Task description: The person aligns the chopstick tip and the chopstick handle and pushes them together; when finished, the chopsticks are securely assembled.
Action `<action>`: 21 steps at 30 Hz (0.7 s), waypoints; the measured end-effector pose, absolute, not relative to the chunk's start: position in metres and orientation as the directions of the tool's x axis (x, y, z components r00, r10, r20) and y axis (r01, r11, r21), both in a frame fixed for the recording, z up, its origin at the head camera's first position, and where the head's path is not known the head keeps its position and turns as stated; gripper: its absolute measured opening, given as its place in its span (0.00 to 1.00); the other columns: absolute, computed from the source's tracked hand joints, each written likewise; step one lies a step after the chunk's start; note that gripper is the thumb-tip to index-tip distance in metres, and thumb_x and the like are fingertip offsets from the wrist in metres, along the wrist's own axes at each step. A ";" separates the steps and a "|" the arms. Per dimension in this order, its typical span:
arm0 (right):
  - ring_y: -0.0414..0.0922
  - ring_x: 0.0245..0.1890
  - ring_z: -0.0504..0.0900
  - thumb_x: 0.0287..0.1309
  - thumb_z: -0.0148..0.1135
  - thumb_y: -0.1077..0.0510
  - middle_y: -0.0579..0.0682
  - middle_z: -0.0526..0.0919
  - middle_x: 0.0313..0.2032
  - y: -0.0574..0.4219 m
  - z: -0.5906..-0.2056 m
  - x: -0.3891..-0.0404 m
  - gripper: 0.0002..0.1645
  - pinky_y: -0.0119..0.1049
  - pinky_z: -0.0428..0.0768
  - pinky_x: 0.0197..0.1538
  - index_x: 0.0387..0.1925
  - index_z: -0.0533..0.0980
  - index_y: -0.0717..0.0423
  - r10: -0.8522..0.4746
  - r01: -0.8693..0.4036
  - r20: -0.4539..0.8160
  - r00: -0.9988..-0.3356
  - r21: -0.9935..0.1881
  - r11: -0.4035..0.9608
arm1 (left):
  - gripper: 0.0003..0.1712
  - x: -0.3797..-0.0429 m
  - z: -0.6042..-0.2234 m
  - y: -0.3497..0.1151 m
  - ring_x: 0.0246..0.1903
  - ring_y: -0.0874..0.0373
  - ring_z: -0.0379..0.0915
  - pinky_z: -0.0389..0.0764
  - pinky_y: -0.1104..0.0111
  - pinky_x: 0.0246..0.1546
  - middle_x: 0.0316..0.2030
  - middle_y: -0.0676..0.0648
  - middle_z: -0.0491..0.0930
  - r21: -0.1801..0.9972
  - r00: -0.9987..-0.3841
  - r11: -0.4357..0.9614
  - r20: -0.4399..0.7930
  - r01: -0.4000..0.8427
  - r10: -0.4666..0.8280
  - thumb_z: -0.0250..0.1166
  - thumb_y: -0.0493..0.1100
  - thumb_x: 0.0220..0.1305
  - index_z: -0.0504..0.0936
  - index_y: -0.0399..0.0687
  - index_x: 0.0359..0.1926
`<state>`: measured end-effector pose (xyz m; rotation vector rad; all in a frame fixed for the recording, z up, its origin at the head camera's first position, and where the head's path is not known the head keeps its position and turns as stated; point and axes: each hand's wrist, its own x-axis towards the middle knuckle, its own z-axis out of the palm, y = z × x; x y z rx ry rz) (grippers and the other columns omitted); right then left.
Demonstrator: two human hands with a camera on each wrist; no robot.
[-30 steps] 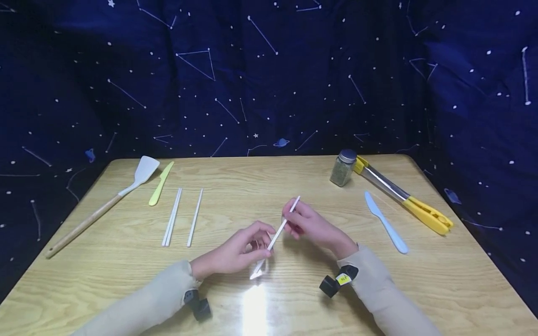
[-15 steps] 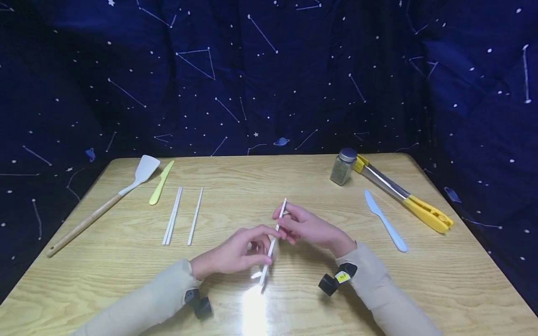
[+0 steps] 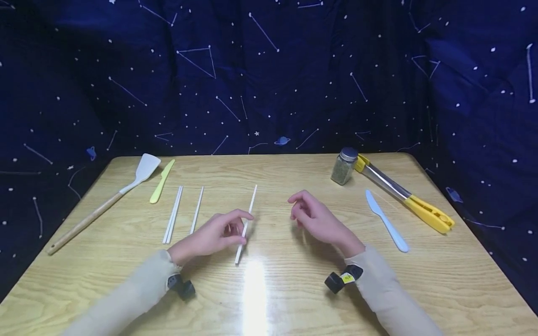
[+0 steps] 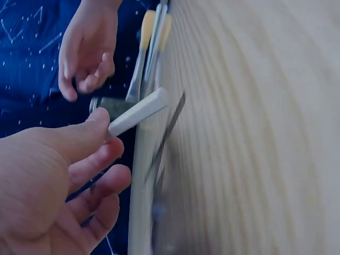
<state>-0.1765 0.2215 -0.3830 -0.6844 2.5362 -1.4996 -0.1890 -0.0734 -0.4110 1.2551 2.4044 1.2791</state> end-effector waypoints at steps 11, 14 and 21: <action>0.53 0.45 0.76 0.54 0.67 0.63 0.59 0.78 0.49 0.245 -0.381 -0.183 0.28 0.47 0.74 0.45 0.56 0.70 0.65 -0.349 -0.553 0.466 -0.813 -0.435 0.710 | 0.27 -0.202 -0.421 -0.115 0.30 0.62 0.70 0.75 0.69 0.33 0.31 0.56 0.78 0.658 -0.736 0.465 0.207 0.592 0.644 0.69 0.40 0.58 0.75 0.40 0.58; 0.57 0.50 0.74 0.50 0.70 0.60 0.61 0.76 0.52 0.251 -0.383 -0.185 0.32 0.55 0.70 0.50 0.57 0.71 0.65 -0.341 -0.562 0.513 -0.788 -0.372 0.739 | 0.27 -0.204 -0.422 -0.120 0.33 0.59 0.70 0.74 0.68 0.36 0.33 0.54 0.79 0.623 -0.747 0.499 0.220 0.603 0.627 0.70 0.42 0.58 0.76 0.41 0.58; 0.62 0.59 0.68 0.53 0.69 0.45 0.62 0.71 0.60 0.266 -0.387 -0.185 0.39 0.58 0.64 0.50 0.61 0.69 0.62 -0.354 -0.534 0.522 -0.776 -0.246 0.809 | 0.26 -0.203 -0.425 -0.124 0.37 0.57 0.61 0.62 0.66 0.39 0.40 0.49 0.77 0.463 -0.758 0.617 0.230 0.637 0.610 0.74 0.48 0.51 0.82 0.45 0.51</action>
